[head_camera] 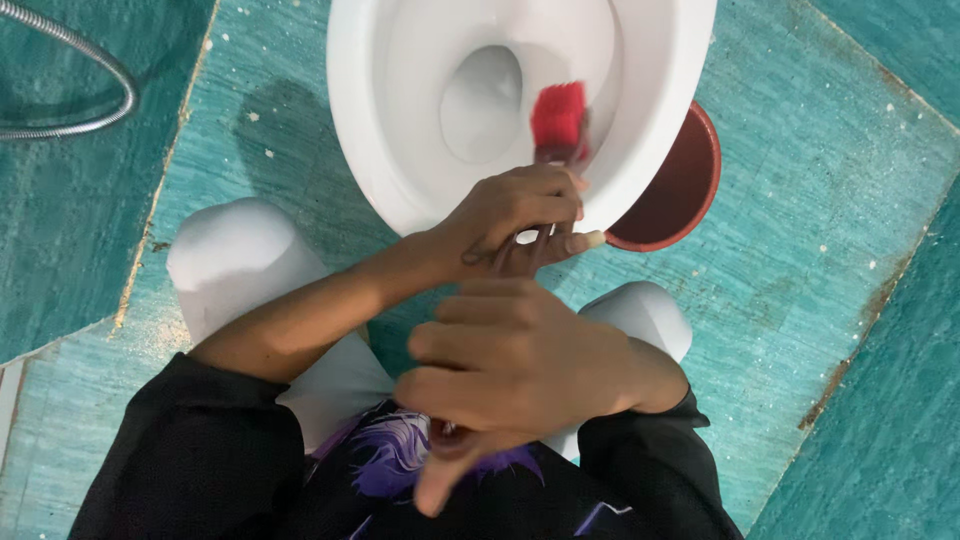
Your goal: The person cleans the inside of a toilet bowl using a red-bristled brush.
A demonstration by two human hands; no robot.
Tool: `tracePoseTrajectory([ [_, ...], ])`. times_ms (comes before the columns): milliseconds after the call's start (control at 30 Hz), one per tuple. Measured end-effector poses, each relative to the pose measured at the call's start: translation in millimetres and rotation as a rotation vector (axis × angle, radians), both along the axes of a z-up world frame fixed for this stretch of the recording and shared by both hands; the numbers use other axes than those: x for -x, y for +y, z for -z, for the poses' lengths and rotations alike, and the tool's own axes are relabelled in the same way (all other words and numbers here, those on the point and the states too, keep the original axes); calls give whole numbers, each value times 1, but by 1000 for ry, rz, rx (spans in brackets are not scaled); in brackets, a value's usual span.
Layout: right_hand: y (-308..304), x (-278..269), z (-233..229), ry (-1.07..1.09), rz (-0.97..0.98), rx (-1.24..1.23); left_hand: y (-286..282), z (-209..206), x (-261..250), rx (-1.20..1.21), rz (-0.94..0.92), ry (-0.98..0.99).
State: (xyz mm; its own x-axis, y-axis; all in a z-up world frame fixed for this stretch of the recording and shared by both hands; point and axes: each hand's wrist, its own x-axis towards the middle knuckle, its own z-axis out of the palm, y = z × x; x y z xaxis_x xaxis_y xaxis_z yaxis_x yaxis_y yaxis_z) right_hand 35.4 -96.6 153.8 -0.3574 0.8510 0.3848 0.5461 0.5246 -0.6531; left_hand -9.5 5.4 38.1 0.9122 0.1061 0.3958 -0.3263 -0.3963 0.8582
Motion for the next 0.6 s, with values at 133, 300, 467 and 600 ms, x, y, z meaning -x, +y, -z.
tracePoseTrajectory([
  [133,-5,-10,9,316,140,-241,13,-8,2,-49,40,218],
  [300,-15,-10,20,819,483,-438,20,-14,0,-181,-94,387],
  [467,-33,-20,30,854,769,-520,15,-13,-7,-90,-125,218],
  [600,-55,-55,37,838,921,-615,9,-10,-9,-200,-180,77],
])
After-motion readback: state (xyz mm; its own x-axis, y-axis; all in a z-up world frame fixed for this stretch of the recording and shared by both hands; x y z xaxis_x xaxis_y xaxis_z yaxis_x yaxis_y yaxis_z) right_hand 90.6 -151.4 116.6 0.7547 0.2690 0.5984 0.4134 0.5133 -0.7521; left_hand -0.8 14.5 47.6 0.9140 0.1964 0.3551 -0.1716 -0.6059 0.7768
